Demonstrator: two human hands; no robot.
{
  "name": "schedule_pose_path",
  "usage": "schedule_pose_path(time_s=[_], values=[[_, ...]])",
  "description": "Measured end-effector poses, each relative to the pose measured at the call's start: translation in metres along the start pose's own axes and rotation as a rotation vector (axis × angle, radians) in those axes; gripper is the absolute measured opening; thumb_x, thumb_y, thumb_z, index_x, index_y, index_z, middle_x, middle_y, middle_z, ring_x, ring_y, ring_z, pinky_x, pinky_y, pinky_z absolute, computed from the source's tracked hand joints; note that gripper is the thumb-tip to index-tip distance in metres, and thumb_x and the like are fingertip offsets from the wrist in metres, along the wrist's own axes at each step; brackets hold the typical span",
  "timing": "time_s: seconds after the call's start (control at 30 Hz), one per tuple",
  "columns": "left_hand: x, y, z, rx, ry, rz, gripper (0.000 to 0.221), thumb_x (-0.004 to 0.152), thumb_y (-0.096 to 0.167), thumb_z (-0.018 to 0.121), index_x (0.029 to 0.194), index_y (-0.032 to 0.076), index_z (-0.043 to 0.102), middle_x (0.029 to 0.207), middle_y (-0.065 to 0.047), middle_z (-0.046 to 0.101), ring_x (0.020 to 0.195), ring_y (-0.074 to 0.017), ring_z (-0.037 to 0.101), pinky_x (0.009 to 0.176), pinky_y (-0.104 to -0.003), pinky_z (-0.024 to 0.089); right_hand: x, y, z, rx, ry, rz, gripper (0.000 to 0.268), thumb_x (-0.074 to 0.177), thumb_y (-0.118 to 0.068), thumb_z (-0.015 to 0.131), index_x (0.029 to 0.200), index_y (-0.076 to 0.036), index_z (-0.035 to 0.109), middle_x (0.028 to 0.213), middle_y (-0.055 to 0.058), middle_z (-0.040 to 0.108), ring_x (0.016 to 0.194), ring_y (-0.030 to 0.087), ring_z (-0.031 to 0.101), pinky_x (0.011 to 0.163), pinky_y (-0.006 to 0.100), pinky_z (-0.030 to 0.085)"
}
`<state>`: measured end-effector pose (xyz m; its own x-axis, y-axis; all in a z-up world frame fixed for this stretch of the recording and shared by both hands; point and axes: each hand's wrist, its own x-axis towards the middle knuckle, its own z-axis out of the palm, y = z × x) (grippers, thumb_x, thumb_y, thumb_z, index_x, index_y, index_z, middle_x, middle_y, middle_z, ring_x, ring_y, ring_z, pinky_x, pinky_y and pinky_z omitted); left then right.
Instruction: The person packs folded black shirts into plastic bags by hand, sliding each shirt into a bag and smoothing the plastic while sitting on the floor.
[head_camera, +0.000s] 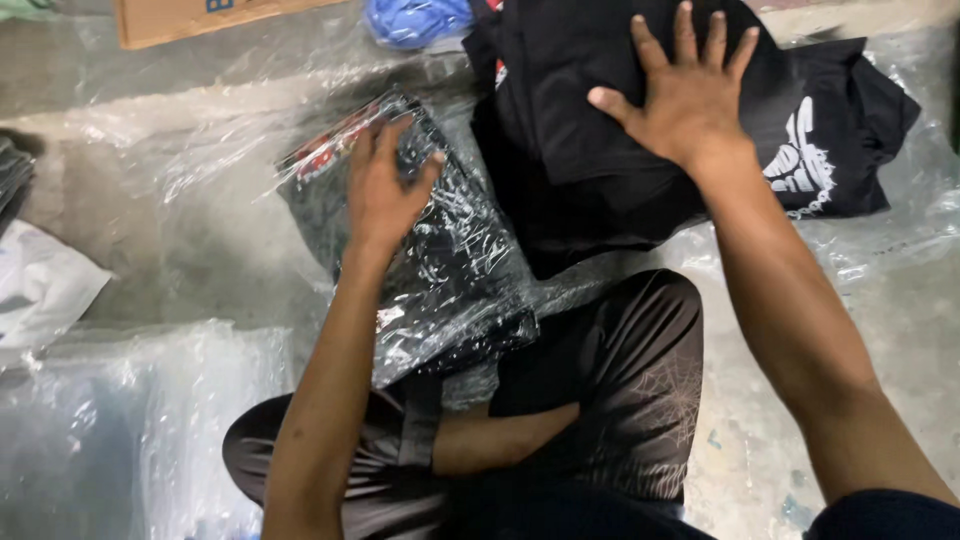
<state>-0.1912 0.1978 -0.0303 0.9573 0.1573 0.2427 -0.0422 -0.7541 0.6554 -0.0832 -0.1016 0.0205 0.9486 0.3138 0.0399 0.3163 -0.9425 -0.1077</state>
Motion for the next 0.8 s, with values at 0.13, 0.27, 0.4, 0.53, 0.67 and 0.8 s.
schedule_pose_path(time_s=[0.13, 0.27, 0.4, 0.53, 0.67, 0.8], values=[[-0.087, -0.026, -0.056, 0.083, -0.065, -0.045, 0.045, 0.092, 0.041, 0.054, 0.125, 0.011, 0.055, 0.117, -0.015, 0.054, 0.114, -0.0348, 0.05, 0.086, -0.049, 0.045, -0.05, -0.014, -0.014, 0.04, 0.449, -0.463, 0.059, 0.106, -0.046, 0.058, 0.135, 0.005, 0.06, 0.132, 0.035, 0.046, 0.125, 0.052, 0.035, 0.102, 0.068, 0.017], [-0.182, -0.029, -0.078, -0.043, -0.079, -0.22, 0.044, 0.082, 0.046, 0.071, 0.115, 0.018, 0.063, 0.088, -0.009, 0.059, 0.087, -0.0291, 0.061, 0.08, -0.04, 0.048, -0.123, -0.042, 0.033, 0.29, 0.373, -0.643, 0.047, 0.081, -0.047, 0.075, 0.117, -0.017, 0.068, 0.106, 0.003, 0.064, 0.101, 0.025, 0.059, 0.091, 0.035, 0.04], [-0.232, -0.034, -0.072, -0.147, -0.279, -0.551, 0.079, 0.064, 0.044, 0.083, 0.131, 0.027, 0.046, 0.114, -0.016, 0.047, 0.107, -0.041, 0.057, 0.09, -0.048, 0.048, -0.158, -0.053, 0.079, 0.68, -0.293, -0.358, 0.085, 0.064, -0.027, 0.085, 0.137, -0.01, 0.044, 0.123, 0.024, 0.046, 0.111, 0.046, 0.054, 0.092, 0.056, 0.046], [-0.252, -0.102, -0.012, -0.254, -0.263, -0.532, 0.047, 0.07, 0.037, 0.081, 0.11, 0.023, 0.061, 0.111, -0.014, 0.049, 0.104, -0.0378, 0.06, 0.087, -0.043, 0.05, -0.141, -0.039, 0.144, 0.769, -0.277, -0.33, 0.023, 0.086, -0.022, 0.07, 0.105, -0.011, 0.067, 0.12, 0.018, 0.051, 0.109, 0.041, 0.058, 0.091, 0.048, 0.048], [-0.257, -0.107, -0.003, -0.286, -0.16, -0.618, 0.028, 0.075, 0.035, 0.079, 0.091, 0.016, 0.066, 0.101, -0.016, 0.057, 0.099, -0.0364, 0.064, 0.086, -0.041, 0.051, -0.132, -0.031, 0.191, 0.881, -0.161, -0.276, 0.011, 0.088, -0.016, 0.072, 0.091, -0.007, 0.067, 0.116, 0.015, 0.056, 0.1, 0.034, 0.061, 0.08, 0.041, 0.052], [-0.257, -0.113, -0.002, -0.47, -0.027, -0.759, 0.033, 0.075, 0.035, 0.081, 0.089, 0.009, 0.066, 0.095, -0.015, 0.065, 0.092, -0.0274, 0.067, 0.08, -0.035, 0.053, -0.131, -0.038, 0.206, 1.123, -0.203, -0.02, 0.016, 0.087, -0.014, 0.073, 0.086, -0.007, 0.058, 0.069, 0.005, 0.06, 0.065, 0.013, 0.055, 0.06, 0.027, 0.045]])
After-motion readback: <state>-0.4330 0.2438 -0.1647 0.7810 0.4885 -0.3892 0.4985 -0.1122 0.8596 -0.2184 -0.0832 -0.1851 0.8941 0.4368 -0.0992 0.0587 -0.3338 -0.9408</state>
